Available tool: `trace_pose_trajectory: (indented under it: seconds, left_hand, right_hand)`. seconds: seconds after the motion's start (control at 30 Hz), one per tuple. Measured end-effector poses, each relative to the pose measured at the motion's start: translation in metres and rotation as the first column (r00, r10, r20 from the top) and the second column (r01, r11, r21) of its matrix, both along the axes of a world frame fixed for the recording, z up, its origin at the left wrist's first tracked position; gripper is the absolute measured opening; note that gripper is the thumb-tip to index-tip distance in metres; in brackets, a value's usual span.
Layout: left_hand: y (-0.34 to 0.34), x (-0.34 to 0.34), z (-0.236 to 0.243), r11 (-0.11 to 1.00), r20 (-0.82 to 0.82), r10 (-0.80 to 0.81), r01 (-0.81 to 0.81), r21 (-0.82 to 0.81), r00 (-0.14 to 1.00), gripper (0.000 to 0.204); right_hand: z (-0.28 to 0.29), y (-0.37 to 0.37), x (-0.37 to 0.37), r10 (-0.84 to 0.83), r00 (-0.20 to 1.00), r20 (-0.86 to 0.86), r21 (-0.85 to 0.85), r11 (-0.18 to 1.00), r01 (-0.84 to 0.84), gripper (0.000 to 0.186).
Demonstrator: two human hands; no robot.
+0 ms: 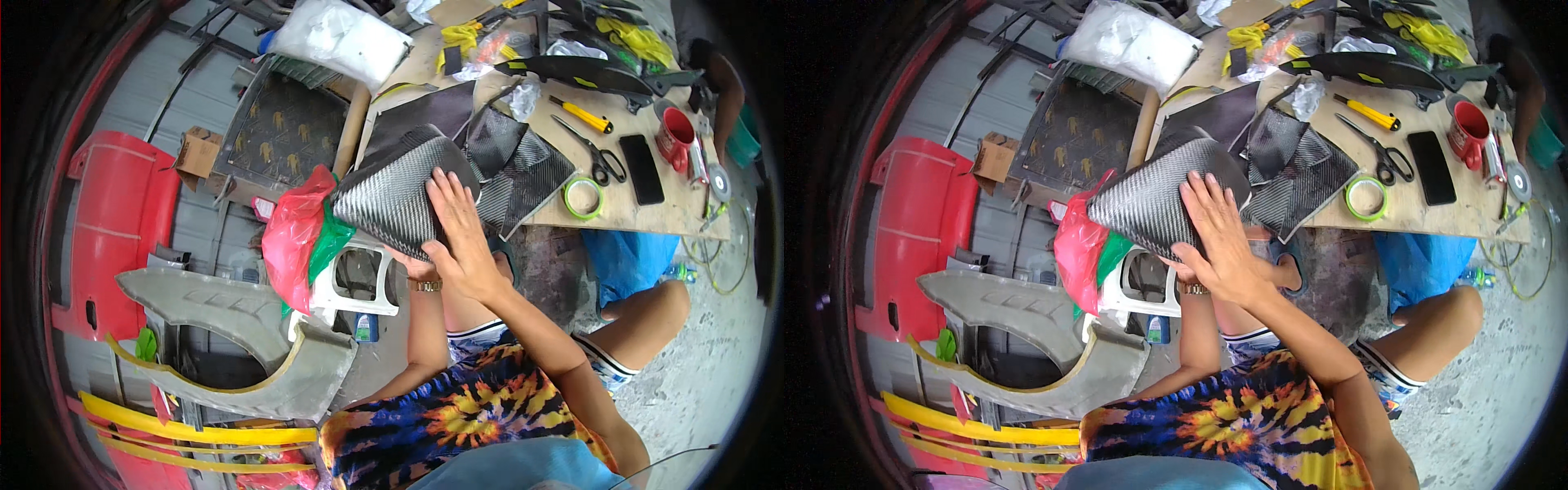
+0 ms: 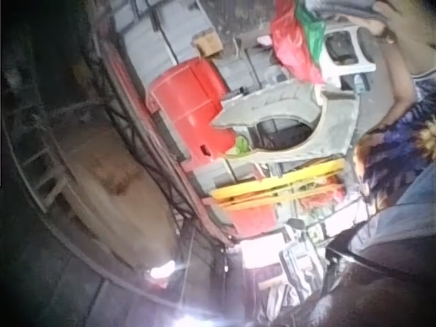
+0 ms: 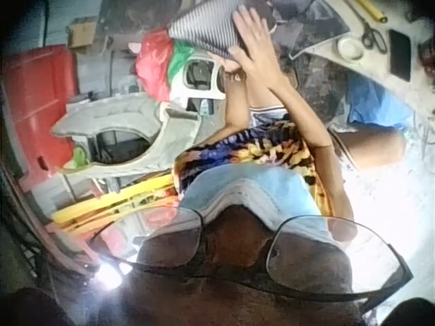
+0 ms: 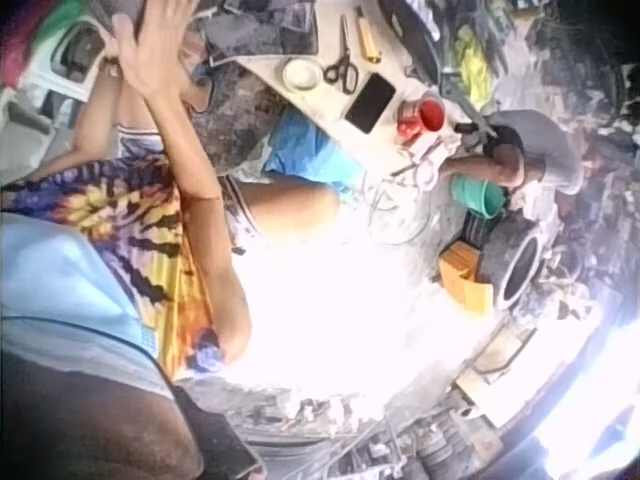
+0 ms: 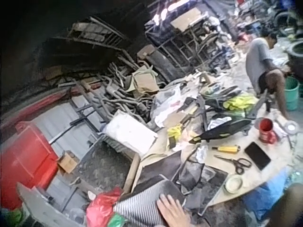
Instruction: Applying and trimming carbon fiber material onto a red automotive part.
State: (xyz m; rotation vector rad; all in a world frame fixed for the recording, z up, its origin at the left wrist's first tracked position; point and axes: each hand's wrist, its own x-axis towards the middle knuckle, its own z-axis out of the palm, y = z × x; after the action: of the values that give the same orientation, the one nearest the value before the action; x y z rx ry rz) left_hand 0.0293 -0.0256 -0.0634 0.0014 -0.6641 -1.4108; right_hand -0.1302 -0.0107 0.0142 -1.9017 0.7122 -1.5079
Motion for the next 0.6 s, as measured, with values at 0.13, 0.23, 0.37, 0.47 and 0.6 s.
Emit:
trace_pose_trajectory:
  seconds: [0.13,0.23,0.37,0.47,0.6]
  left_hand:
    - [-0.008,0.015,-0.009,0.947,-0.142,0.054,-0.005,0.321,0.988,0.089]
    - [0.008,-0.001,-0.014,0.986,0.053,0.094,-0.101,0.136,0.994,0.085]
    - [0.027,0.014,-0.015,0.99,0.294,-0.121,0.137,-0.036,0.948,0.069]
    - [0.033,0.002,0.06,0.979,0.928,0.05,0.164,-0.118,0.37,0.033]
    - [0.029,-0.036,0.096,0.914,0.945,0.298,0.326,-0.242,-0.133,0.021]
  right_hand:
    - [-0.008,-0.013,0.006,-0.117,0.968,0.223,0.109,0.99,0.094,0.066]
    - [-0.009,-0.025,-0.002,-0.113,0.891,0.44,0.357,0.932,-0.058,0.065]
    - [-0.034,-0.056,-0.018,-0.203,0.439,0.875,0.483,0.391,-0.783,0.065]
    - [-0.081,-0.082,-0.019,-0.111,0.493,0.863,0.489,0.425,-0.762,0.063]
    - [-0.058,-0.048,-0.047,-0.17,0.376,0.911,0.412,0.329,-0.85,0.062]
